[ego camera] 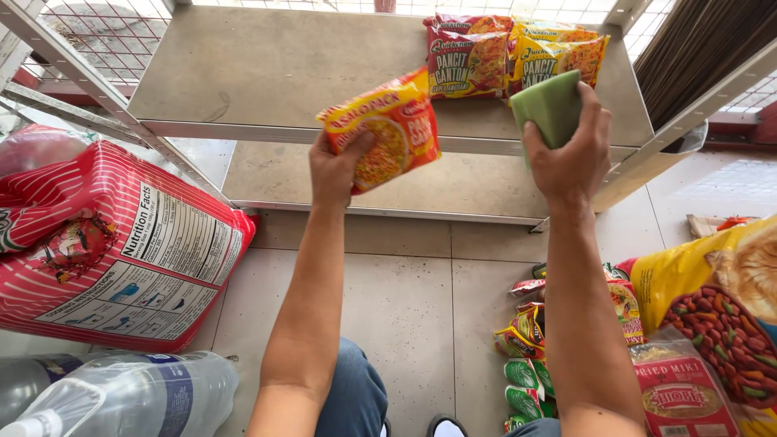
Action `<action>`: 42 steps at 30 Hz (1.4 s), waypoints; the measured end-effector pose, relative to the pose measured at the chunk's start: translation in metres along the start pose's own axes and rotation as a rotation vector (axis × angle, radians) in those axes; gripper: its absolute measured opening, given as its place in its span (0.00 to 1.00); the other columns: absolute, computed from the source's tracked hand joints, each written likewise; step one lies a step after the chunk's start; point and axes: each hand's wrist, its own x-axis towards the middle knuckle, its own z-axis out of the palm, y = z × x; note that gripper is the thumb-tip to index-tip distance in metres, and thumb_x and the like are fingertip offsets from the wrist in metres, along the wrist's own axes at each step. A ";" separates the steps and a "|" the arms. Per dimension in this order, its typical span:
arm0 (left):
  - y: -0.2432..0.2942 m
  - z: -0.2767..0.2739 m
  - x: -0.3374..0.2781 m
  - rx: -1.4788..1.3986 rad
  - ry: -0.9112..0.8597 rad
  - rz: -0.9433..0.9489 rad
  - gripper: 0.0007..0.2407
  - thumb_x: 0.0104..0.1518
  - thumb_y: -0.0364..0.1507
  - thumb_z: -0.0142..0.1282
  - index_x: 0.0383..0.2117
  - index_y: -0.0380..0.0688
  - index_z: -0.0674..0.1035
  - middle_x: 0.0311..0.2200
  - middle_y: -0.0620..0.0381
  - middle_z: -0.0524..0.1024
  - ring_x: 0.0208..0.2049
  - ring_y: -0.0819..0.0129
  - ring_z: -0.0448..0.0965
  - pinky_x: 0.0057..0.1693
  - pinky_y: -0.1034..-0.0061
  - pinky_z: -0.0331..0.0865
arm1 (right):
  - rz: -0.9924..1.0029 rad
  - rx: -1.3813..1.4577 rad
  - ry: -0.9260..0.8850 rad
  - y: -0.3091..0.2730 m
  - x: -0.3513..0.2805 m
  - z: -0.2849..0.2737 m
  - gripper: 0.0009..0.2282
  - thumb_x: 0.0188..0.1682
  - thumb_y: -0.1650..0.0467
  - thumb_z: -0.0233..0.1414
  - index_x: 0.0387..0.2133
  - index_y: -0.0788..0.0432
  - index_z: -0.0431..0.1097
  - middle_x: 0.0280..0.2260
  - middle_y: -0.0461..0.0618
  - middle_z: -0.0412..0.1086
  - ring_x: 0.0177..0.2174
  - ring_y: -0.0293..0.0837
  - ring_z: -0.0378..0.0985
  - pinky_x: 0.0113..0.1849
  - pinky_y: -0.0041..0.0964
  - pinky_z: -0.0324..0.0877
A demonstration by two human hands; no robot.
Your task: The recorder is using a green sponge to wipe and clean individual packs of instant noodles in a store or pantry.
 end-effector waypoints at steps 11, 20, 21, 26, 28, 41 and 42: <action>0.031 -0.013 0.154 0.003 -0.014 0.164 0.15 0.53 0.22 0.67 0.43 0.36 0.73 0.37 0.46 0.81 0.35 0.62 0.86 0.39 0.75 0.85 | 0.039 0.088 -0.002 0.025 0.004 -0.014 0.28 0.47 0.72 0.64 0.61 0.63 0.62 0.49 0.63 0.70 0.43 0.60 0.76 0.41 0.53 0.74; 0.000 0.011 0.263 0.258 -0.275 0.130 0.13 0.56 0.19 0.64 0.45 0.46 0.76 0.41 0.52 0.83 0.44 0.60 0.87 0.51 0.70 0.87 | 0.080 -0.036 -0.059 0.072 -0.008 -0.065 0.28 0.47 0.72 0.65 0.61 0.69 0.64 0.50 0.70 0.69 0.43 0.65 0.74 0.40 0.56 0.72; -0.006 0.009 0.271 0.280 -0.255 0.063 0.13 0.57 0.23 0.63 0.46 0.47 0.76 0.42 0.52 0.82 0.46 0.57 0.86 0.53 0.65 0.88 | 0.099 -0.066 -0.068 0.076 -0.012 -0.073 0.29 0.48 0.71 0.65 0.61 0.70 0.64 0.50 0.70 0.69 0.43 0.65 0.74 0.41 0.56 0.71; -0.016 -0.005 0.288 0.313 -0.218 -0.082 0.20 0.57 0.22 0.58 0.57 0.42 0.71 0.50 0.49 0.78 0.51 0.59 0.82 0.57 0.67 0.84 | 0.106 -0.094 -0.097 0.092 -0.025 -0.095 0.29 0.47 0.73 0.65 0.62 0.73 0.65 0.50 0.73 0.69 0.43 0.67 0.73 0.42 0.57 0.70; -0.020 -0.007 0.292 0.260 -0.195 -0.131 0.23 0.57 0.19 0.57 0.60 0.39 0.66 0.51 0.47 0.77 0.49 0.59 0.83 0.54 0.73 0.86 | 0.127 -0.114 -0.112 0.097 -0.034 -0.103 0.29 0.47 0.73 0.65 0.62 0.73 0.65 0.50 0.73 0.69 0.42 0.67 0.73 0.41 0.57 0.71; -0.059 -0.011 0.340 0.699 -0.037 0.104 0.15 0.54 0.22 0.48 0.48 0.38 0.65 0.35 0.54 0.73 0.32 0.71 0.81 0.33 0.81 0.79 | 0.286 -0.006 -0.193 0.103 -0.051 -0.122 0.30 0.47 0.75 0.64 0.63 0.71 0.64 0.48 0.72 0.71 0.39 0.62 0.75 0.38 0.50 0.72; -0.075 -0.019 0.351 0.911 -0.033 0.260 0.10 0.61 0.21 0.48 0.47 0.42 0.66 0.35 0.54 0.75 0.27 0.70 0.85 0.25 0.82 0.81 | 0.282 0.007 -0.199 0.102 -0.052 -0.121 0.29 0.47 0.75 0.64 0.63 0.70 0.64 0.48 0.71 0.72 0.39 0.61 0.75 0.38 0.50 0.72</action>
